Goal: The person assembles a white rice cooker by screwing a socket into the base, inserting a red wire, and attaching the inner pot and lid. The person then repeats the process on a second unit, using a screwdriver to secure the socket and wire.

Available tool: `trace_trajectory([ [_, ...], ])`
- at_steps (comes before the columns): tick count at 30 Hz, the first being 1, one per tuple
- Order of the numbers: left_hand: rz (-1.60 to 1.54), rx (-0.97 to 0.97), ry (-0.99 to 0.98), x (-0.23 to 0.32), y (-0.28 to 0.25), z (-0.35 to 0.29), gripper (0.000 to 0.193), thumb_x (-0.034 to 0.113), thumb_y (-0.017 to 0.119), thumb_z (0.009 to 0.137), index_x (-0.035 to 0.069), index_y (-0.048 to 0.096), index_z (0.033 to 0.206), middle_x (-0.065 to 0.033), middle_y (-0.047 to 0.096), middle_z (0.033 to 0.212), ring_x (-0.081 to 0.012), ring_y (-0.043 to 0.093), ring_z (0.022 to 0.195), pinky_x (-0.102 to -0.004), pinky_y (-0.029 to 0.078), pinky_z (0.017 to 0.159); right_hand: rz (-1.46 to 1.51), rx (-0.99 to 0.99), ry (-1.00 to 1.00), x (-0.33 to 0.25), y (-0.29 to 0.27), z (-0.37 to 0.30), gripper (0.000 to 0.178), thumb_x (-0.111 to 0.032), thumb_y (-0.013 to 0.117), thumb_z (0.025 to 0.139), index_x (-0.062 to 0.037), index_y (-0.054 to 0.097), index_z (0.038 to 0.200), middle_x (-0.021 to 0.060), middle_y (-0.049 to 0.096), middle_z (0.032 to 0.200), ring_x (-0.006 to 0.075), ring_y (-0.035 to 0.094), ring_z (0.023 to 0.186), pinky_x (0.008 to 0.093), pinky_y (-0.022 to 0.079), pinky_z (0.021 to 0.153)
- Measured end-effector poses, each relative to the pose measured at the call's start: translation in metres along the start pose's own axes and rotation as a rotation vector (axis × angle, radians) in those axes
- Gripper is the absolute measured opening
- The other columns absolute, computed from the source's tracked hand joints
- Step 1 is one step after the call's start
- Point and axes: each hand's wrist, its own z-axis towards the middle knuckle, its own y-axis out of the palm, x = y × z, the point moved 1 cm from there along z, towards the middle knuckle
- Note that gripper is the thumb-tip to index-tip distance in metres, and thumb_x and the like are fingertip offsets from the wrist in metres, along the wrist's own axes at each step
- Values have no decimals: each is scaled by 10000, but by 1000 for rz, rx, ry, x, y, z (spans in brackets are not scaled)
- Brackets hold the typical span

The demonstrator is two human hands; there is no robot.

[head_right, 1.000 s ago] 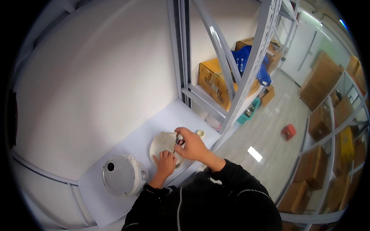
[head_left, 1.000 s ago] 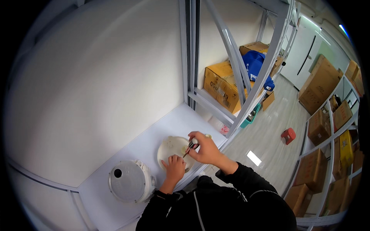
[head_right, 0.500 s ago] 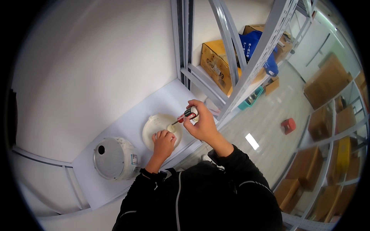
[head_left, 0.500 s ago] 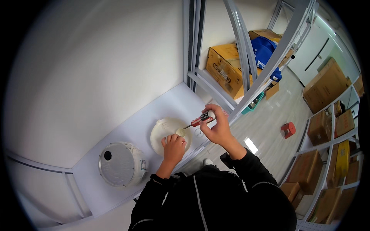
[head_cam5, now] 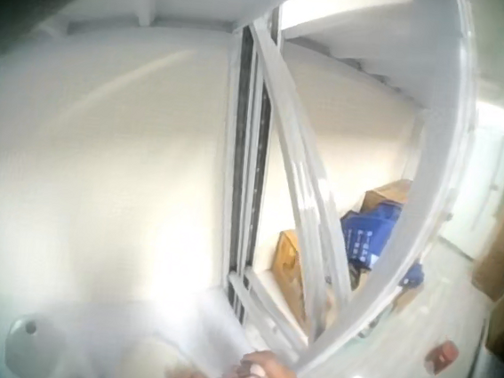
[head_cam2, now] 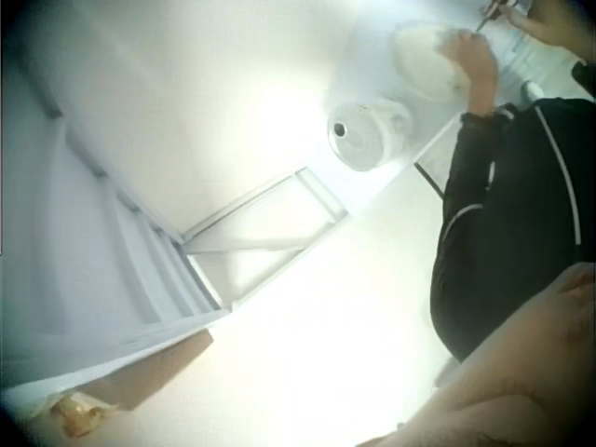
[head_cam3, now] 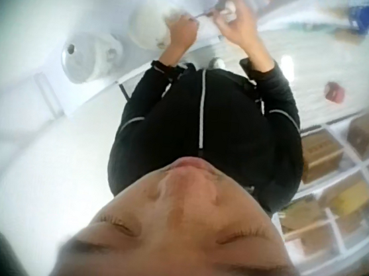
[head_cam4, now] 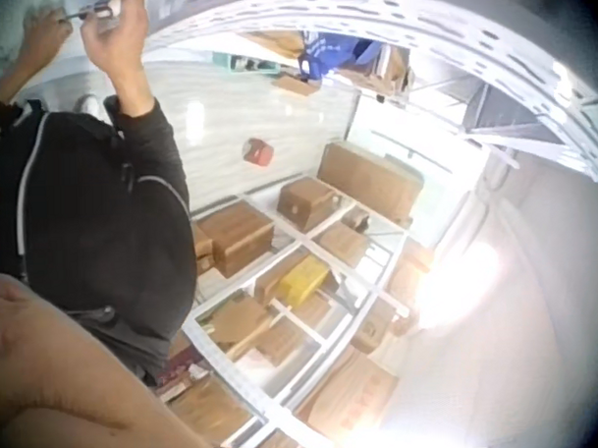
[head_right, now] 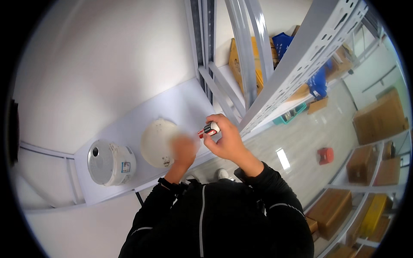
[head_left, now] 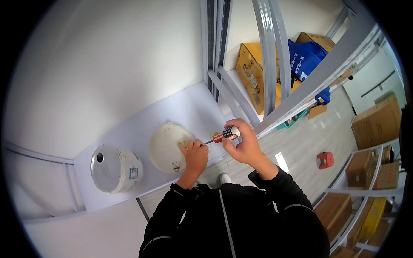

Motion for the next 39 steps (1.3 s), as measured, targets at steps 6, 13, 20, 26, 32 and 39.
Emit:
trace_trajectory([
  [6, 130, 63, -98, 18, 1, 1, 139, 213, 703, 888, 173, 741, 761, 28, 608, 1032, -241, 531, 1100, -556, 328, 978, 101, -93, -40, 17, -11, 9, 431, -41, 766, 832, -52, 622, 1238, 139, 690, 1075, 294, 708, 924, 375, 560, 827],
  [13, -25, 110, -226, 27, -31, -2, 208, 185, 790, 849, 187, 782, 1056, 0, 628, 1113, -261, 538, 1174, -530, 357, 1022, 155, -194, -31, 23, -15, 21, 452, -32, 777, 833, -54, 613, 1253, 153, 683, 1100, 317, 710, 943, 377, 561, 837],
  [20, -83, 224, -408, -32, -79, -50, 362, 188, 825, 789, 122, 755, 1137, -106, 637, 1290, -361, 542, 1283, -536, 412, 1077, 182, -228, -67, 24, 3, 29, 442, -17, 801, 884, -44, 602, 1277, 120, 685, 1132, 222, 689, 980, 354, 551, 872],
  [26, 16, 249, -519, -52, -87, -74, 381, 263, 839, 773, 132, 760, 1122, -125, 605, 1388, -417, 472, 1386, -620, 344, 1140, 189, -371, -111, 12, 36, 35, 425, -19, 816, 871, -41, 615, 1244, 144, 684, 1127, 294, 694, 974, 366, 551, 874],
  [32, -33, 54, -551, -69, -85, -76, 487, 449, 854, 792, 134, 781, 1157, -122, 581, 1483, -426, 391, 1508, -725, 202, 1216, 152, -456, -186, -2, 73, 35, 423, -88, 827, 887, -48, 621, 1255, 164, 694, 1148, 383, 719, 979, 404, 585, 841],
  [39, -135, -104, -406, -81, -114, -82, 708, 543, 904, 750, 124, 756, 1300, -138, 563, 1504, -430, 398, 1495, -708, 231, 1231, 125, -471, -176, -11, 106, 34, 441, -111, 841, 884, -54, 623, 1264, 162, 698, 1143, 390, 716, 997, 409, 585, 839],
])
